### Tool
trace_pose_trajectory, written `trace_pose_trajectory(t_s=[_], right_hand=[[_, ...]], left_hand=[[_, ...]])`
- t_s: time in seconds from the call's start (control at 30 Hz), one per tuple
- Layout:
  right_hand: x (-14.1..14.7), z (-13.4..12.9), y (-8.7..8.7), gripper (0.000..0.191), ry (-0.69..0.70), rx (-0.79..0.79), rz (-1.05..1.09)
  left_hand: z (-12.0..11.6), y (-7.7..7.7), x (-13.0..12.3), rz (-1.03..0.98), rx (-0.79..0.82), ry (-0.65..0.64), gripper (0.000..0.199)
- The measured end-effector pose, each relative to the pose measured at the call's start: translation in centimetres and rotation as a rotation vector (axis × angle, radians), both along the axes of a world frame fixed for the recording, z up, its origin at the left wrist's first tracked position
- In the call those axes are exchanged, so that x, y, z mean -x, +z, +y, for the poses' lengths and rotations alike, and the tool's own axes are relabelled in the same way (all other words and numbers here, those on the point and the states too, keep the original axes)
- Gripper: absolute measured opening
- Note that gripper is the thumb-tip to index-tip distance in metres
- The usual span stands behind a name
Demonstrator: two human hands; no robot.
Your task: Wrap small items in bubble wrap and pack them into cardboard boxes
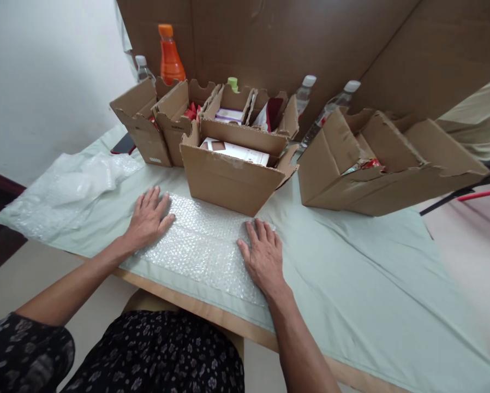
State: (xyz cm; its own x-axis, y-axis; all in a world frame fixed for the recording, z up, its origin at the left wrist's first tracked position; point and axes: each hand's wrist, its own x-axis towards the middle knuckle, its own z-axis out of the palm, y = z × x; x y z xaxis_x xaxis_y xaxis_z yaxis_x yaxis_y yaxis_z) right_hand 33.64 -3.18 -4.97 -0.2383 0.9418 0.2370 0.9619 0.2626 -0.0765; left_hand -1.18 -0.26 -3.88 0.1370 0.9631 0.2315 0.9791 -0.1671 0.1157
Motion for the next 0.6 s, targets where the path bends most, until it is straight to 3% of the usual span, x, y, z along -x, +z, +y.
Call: trace_pose_trajectory(t_s=[0.1, 0.23, 0.6], right_hand=[[0.1, 0.0, 0.2, 0.052, -0.006, 0.009, 0.001], [0.3, -0.2, 0.5, 0.053, -0.01, 0.029, -0.013], [-0.5, -0.3, 0.8, 0.049, 0.023, 0.063, 0.07]], left_hand=[[-1.4, 0.2, -0.9, 0.013, -0.002, -0.101, 0.058], [-3.3, 0.0, -1.8, 0.026, 0.109, -0.256, 0.059], [-4.2, 0.0, -0.4, -0.015, 0.132, -0.253, 0.059]])
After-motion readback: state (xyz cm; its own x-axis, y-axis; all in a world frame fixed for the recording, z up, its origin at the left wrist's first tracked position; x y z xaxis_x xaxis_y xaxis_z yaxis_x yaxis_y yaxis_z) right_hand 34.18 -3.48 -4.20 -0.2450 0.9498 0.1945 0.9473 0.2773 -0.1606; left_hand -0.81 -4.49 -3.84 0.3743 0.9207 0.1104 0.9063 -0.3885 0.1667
